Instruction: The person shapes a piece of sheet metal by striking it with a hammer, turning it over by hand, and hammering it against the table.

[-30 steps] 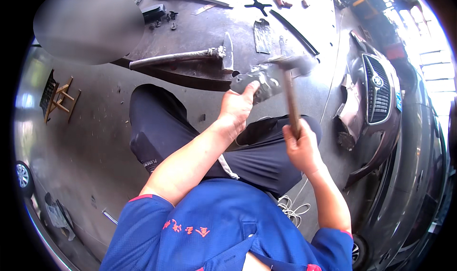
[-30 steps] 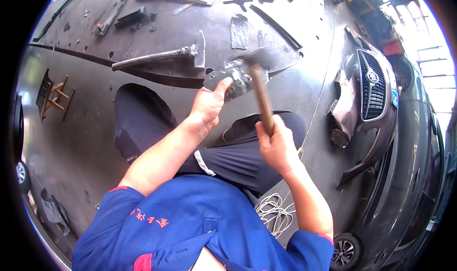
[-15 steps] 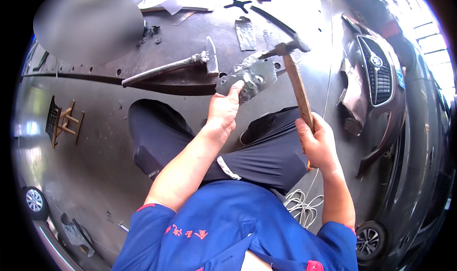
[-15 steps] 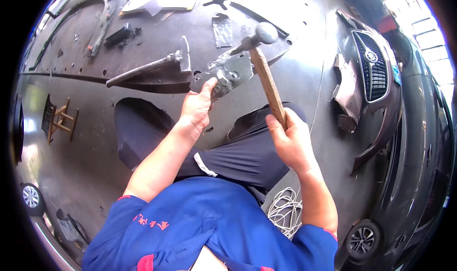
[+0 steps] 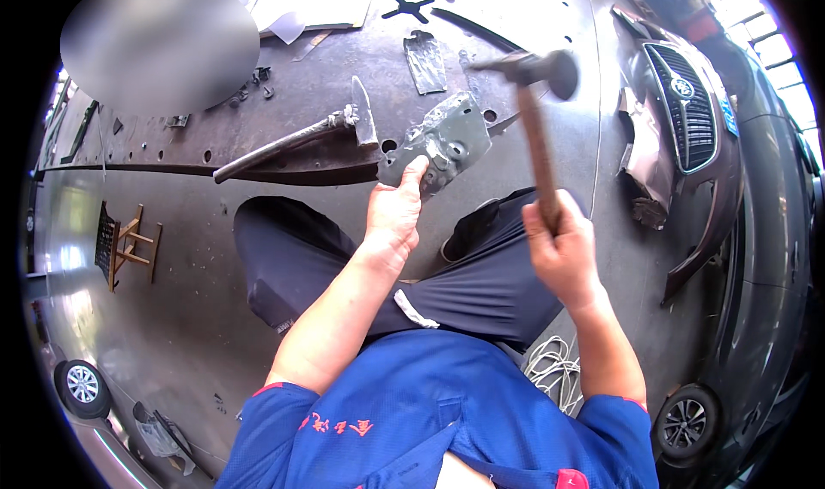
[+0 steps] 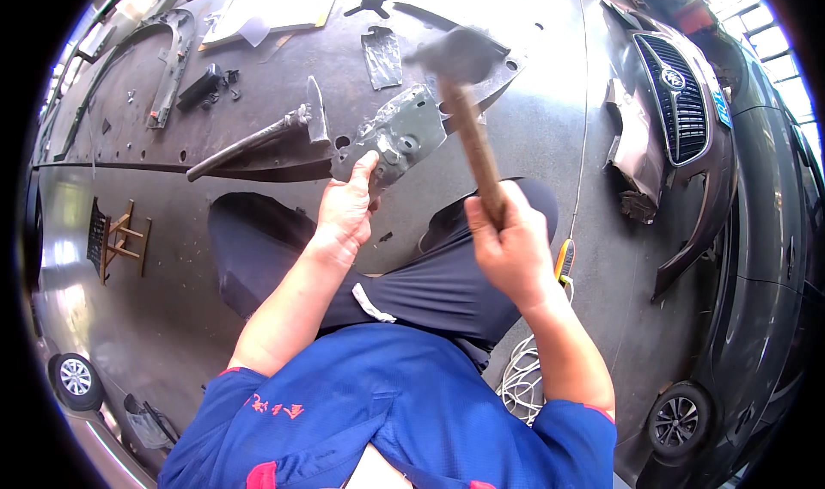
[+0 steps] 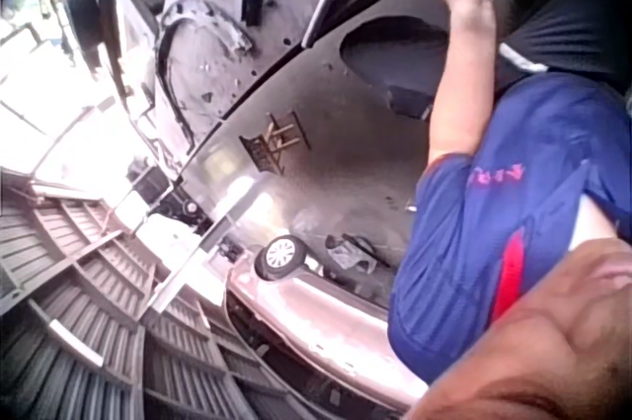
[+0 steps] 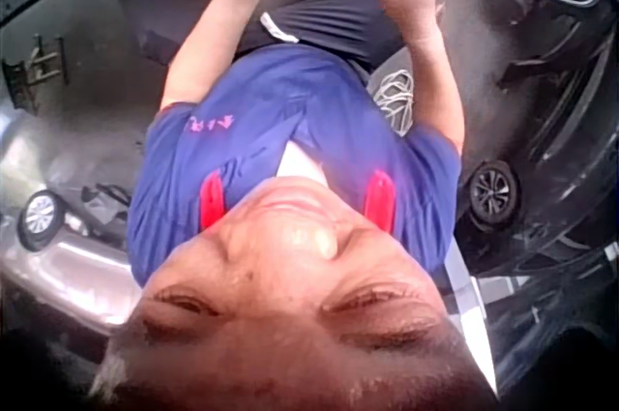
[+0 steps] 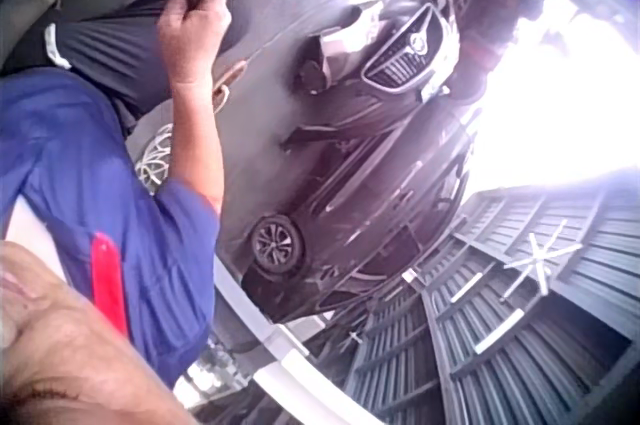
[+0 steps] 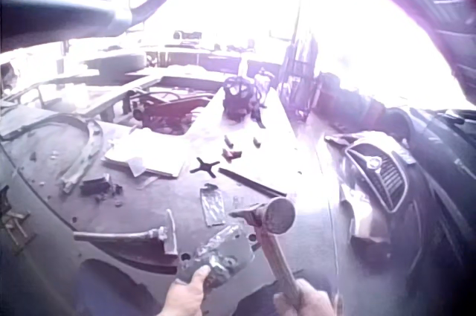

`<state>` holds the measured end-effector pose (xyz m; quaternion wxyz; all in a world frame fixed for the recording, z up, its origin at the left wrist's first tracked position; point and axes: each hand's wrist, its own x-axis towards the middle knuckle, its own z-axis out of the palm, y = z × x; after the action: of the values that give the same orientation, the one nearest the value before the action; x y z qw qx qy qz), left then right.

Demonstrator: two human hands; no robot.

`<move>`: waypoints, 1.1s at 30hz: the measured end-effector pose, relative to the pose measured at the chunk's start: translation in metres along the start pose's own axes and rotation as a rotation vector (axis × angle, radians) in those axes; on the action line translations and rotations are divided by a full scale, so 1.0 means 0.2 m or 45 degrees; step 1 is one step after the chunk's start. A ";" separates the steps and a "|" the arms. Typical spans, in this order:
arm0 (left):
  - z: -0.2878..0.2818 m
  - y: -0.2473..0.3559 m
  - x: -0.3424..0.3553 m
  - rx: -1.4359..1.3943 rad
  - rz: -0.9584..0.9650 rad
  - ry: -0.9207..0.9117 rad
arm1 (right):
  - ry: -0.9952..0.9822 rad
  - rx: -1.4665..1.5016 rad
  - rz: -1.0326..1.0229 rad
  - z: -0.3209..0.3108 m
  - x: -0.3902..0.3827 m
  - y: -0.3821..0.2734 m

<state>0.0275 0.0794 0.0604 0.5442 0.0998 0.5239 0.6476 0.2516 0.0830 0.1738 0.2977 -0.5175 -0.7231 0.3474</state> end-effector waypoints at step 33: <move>0.01 0.02 0.02 -0.062 -0.246 0.142 | -0.082 -0.031 0.177 0.01 -0.03 -0.01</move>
<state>0.0247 0.0835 0.0634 0.5764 -0.0006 0.5446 0.6093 0.2510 0.0760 0.1746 0.2432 -0.5586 -0.6988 0.3748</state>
